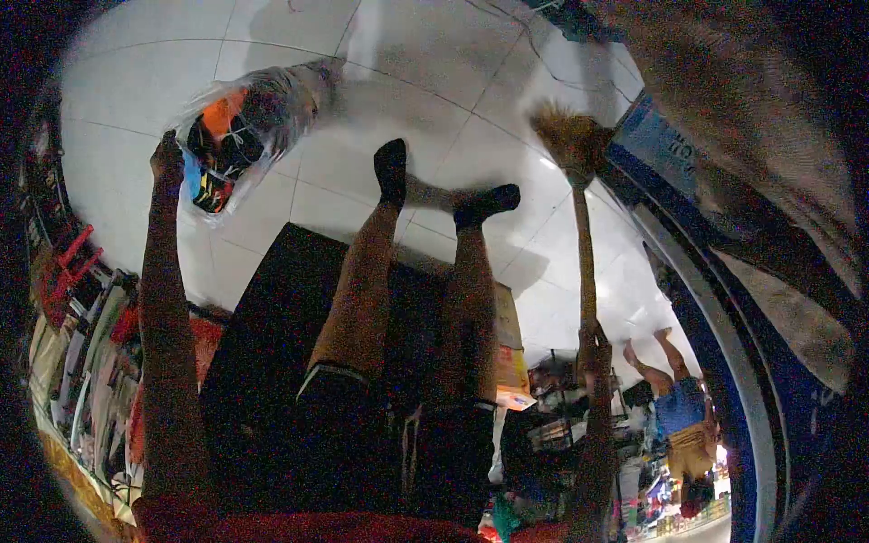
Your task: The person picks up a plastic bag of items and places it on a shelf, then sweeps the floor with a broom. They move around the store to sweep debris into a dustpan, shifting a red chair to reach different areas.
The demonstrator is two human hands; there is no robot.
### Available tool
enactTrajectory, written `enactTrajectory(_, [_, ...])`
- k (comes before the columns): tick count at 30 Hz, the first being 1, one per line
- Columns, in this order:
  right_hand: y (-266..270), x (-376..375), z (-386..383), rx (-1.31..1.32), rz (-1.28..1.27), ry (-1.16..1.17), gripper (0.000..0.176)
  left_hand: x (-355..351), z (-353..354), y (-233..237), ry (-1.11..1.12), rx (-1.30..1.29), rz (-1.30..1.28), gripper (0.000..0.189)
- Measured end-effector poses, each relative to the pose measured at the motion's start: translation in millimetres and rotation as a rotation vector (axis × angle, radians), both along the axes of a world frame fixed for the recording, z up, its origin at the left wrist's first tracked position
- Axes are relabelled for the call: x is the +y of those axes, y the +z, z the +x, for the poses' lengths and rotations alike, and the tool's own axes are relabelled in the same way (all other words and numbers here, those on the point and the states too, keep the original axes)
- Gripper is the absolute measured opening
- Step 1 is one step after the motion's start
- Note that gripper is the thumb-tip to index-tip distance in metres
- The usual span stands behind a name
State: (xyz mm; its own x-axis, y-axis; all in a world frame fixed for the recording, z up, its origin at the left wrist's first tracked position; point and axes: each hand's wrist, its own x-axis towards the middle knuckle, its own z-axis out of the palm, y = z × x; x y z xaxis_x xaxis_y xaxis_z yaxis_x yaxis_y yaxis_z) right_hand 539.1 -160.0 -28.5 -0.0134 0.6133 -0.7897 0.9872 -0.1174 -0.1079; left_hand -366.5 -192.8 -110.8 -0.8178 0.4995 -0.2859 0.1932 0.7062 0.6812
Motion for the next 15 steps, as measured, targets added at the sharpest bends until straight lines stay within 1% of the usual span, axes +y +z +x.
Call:
enactTrajectory(1, [20,-4,-4,-0.009,0.076,-0.119,0.048,-19,-30,-28,-0.352,0.355,0.054,0.029])
enactTrajectory(2, [36,-3,-14,-0.019,0.149,-0.242,0.05,-20,-32,-31,-0.354,0.358,0.055,0.029])
enactTrajectory(3, [61,21,-54,0.015,0.146,-0.473,0.043,-16,-34,-32,-0.269,0.343,0.005,0.026])
enactTrajectory(6, [47,76,-92,-0.001,0.52,-0.209,0.036,8,-36,-33,-0.137,0.28,-0.018,0.023])
enactTrajectory(7, [29,105,-90,0.052,0.457,-0.291,0.035,24,-34,-21,-0.413,0.575,0.04,0.022])
enactTrajectory(8, [3,134,-87,0.147,0.295,-0.45,0.035,39,-32,-9,-0.691,0.868,0.097,0.02])
enactTrajectory(10, [-46,174,-78,0.331,-0.043,-0.812,0.034,82,-24,7,-0.64,0.712,-0.023,0.019])
enactTrajectory(11, [-63,184,-75,0.412,-0.23,-0.954,0.034,94,-39,1,-0.558,0.537,-0.047,0.017])
enactTrajectory(12, [-70,184,-71,0.457,-0.391,-1.039,0.034,109,-46,5,-0.737,0.634,-0.058,0.019])
enactTrajectory(13, [-71,178,-63,0.483,-0.509,-1.074,0.034,124,-51,10,-0.91,0.734,-0.052,0.022])
enactTrajectory(14, [-41,164,-98,0.336,-0.395,-0.998,0.035,140,-25,25,-0.787,0.533,0.009,0.024])
enactTrajectory(15, [-7,150,-140,0.179,-0.294,-0.925,0.036,148,-16,29,-0.673,0.226,0.12,0.026])
